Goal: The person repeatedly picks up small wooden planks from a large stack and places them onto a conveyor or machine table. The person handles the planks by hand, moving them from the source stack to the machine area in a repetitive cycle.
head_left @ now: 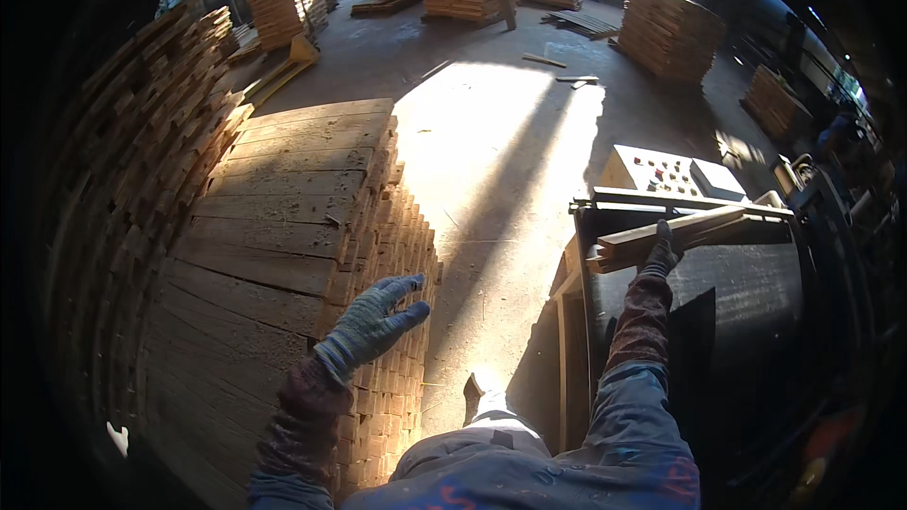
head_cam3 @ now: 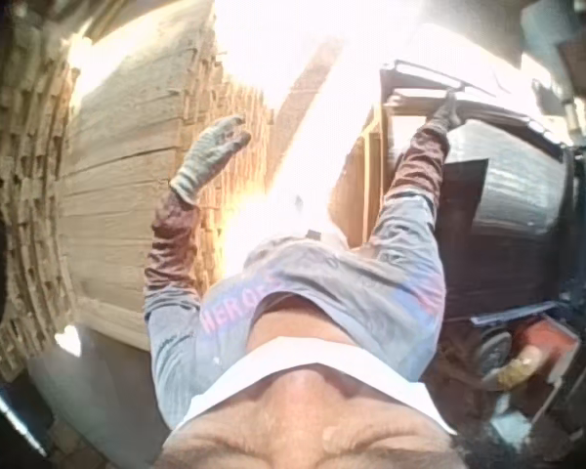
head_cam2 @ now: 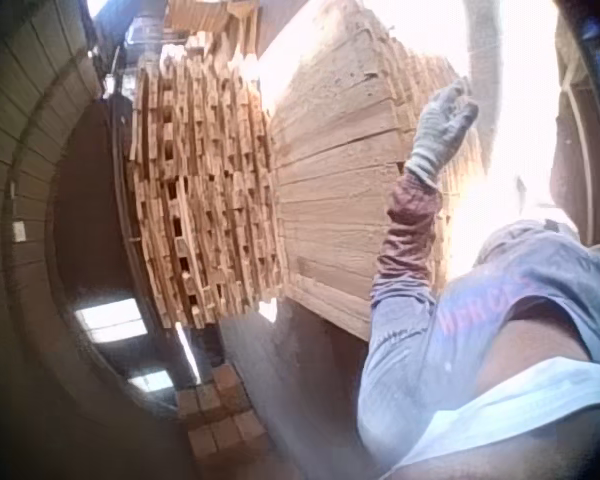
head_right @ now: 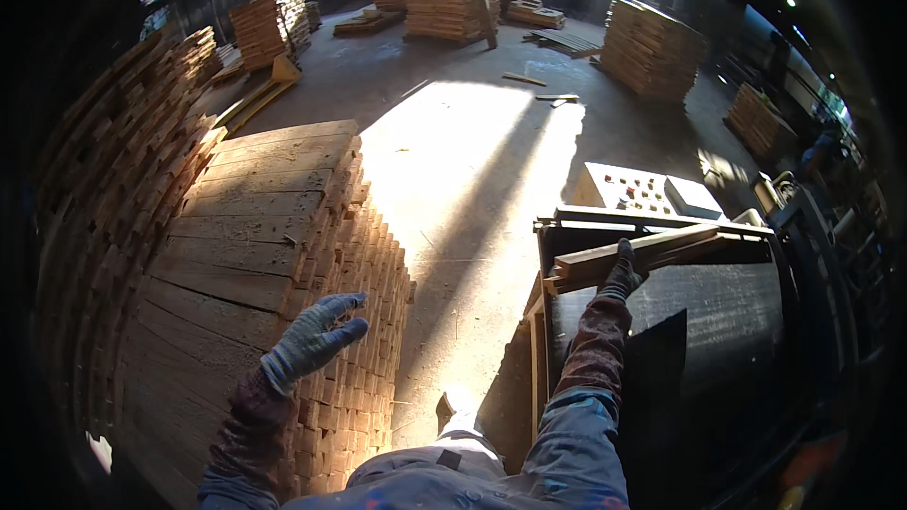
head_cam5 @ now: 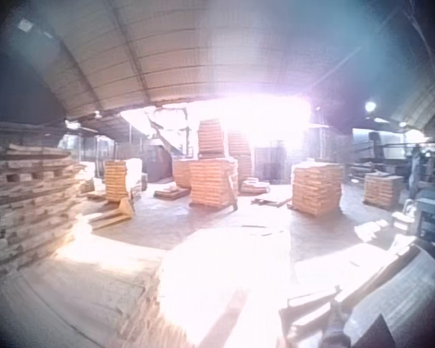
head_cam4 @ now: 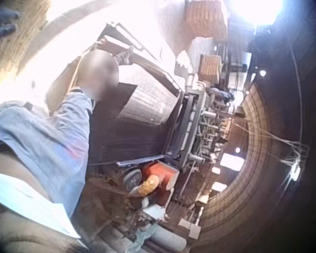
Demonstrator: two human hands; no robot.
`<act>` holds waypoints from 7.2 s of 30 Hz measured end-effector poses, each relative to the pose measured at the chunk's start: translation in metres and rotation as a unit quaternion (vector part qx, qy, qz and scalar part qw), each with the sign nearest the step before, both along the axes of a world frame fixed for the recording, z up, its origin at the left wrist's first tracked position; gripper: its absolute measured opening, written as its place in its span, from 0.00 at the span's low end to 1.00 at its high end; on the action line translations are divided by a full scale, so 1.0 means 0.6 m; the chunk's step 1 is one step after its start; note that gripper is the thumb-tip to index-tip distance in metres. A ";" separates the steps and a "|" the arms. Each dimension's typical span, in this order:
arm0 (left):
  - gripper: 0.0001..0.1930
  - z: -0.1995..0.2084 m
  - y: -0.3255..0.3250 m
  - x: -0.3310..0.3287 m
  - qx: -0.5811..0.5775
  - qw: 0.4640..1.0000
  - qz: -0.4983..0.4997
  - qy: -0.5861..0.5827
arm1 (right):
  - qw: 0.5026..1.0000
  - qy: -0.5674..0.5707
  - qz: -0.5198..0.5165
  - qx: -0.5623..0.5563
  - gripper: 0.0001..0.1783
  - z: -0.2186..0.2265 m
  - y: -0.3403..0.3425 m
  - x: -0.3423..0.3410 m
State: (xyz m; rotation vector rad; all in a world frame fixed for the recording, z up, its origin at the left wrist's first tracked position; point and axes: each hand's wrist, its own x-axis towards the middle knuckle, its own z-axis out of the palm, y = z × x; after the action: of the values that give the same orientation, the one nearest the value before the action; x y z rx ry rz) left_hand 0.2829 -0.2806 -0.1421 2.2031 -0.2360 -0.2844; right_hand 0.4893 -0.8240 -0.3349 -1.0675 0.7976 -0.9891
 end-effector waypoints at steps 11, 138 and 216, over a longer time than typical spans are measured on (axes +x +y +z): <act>0.30 0.038 0.192 -0.216 -0.077 0.891 0.448 -0.015 | 0.798 0.557 0.087 -0.213 0.52 -0.031 -0.038 0.216; 0.68 0.077 0.311 -0.516 0.080 0.568 0.795 0.198 | 0.121 -0.127 0.813 -0.555 0.74 0.303 1.217 -0.364; 0.47 0.012 0.331 -0.615 0.010 0.509 0.857 0.079 | 0.330 0.031 0.865 -0.378 0.32 0.349 1.063 0.584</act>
State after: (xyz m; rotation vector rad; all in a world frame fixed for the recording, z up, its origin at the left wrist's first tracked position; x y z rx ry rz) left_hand -0.0863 -0.0822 -0.1346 1.3874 1.9640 0.6475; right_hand 0.8396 -0.1861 -0.1256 -1.8403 -1.1031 0.8041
